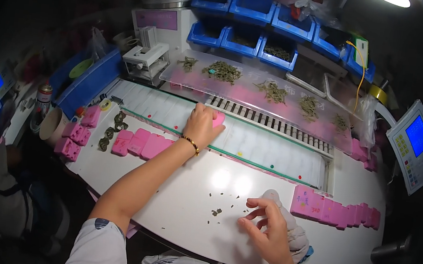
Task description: Placing small metal charms into pink silicone molds at a workstation.
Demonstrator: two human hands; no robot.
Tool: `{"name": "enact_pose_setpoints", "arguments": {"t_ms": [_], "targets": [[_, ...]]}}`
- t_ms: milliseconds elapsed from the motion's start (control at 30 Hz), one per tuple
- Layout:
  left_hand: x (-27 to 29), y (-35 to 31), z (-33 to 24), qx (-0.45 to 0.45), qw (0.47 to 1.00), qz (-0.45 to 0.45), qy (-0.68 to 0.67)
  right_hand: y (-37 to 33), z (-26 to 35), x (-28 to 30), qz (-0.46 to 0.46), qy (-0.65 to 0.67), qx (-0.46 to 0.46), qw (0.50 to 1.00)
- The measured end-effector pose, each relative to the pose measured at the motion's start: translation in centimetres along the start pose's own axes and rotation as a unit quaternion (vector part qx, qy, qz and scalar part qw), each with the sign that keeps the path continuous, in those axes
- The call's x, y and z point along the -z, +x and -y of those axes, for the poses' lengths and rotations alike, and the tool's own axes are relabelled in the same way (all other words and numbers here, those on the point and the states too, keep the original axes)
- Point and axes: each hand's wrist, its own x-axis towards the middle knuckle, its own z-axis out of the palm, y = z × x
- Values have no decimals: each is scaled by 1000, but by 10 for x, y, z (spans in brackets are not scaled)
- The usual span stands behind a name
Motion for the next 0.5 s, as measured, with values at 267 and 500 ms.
{"name": "enact_pose_setpoints", "arguments": {"t_ms": [267, 500], "targets": [[106, -5, 28, -27, 967, 250, 46, -6, -6, -2, 32, 39, -5, 999], [146, -72, 33, -136, 949, 233, 162, -3, -7, -16, 92, 103, -18, 990]]}}
